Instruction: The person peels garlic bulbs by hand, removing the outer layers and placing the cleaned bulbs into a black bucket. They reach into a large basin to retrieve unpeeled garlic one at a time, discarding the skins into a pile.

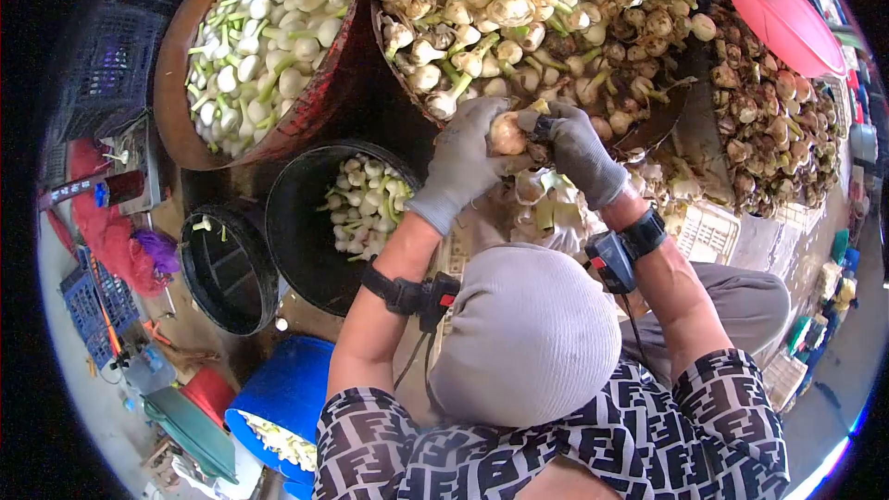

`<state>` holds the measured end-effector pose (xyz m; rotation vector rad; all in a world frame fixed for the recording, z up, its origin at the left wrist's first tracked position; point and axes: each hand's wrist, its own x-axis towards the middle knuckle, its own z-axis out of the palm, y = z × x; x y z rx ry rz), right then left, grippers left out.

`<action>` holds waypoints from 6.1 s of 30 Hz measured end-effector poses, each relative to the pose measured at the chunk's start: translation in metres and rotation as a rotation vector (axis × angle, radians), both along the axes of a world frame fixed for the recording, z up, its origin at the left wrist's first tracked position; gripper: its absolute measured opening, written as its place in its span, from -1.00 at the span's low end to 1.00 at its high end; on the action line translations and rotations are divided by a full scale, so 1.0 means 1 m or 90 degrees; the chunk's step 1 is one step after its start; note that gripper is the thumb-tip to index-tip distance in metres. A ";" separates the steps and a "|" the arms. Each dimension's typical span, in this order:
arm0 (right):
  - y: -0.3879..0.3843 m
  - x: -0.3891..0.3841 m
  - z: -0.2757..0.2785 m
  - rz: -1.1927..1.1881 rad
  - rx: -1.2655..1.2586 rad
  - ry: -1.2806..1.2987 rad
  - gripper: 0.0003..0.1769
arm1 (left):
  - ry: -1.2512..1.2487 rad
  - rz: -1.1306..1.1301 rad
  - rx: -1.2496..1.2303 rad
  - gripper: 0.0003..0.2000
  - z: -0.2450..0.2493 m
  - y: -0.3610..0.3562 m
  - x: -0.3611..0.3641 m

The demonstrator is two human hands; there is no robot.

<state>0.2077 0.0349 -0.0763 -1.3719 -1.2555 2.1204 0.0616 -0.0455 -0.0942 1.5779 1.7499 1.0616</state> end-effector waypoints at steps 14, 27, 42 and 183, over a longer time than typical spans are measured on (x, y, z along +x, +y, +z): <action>-0.005 0.000 -0.010 0.098 0.175 -0.042 -0.80 | -0.905 0.185 -0.201 -0.43 -0.021 0.008 -0.005; 0.001 0.020 -0.004 0.309 0.660 -0.058 -0.80 | -0.646 0.133 -0.288 -0.56 0.004 0.002 -0.024; 0.018 0.054 0.007 0.270 0.589 -0.139 -0.80 | -0.812 0.194 -0.239 -0.51 0.004 0.002 -0.015; 0.100 -0.006 -0.128 0.646 0.385 -0.523 -0.55 | -1.224 0.158 0.168 -0.62 0.017 0.010 -0.134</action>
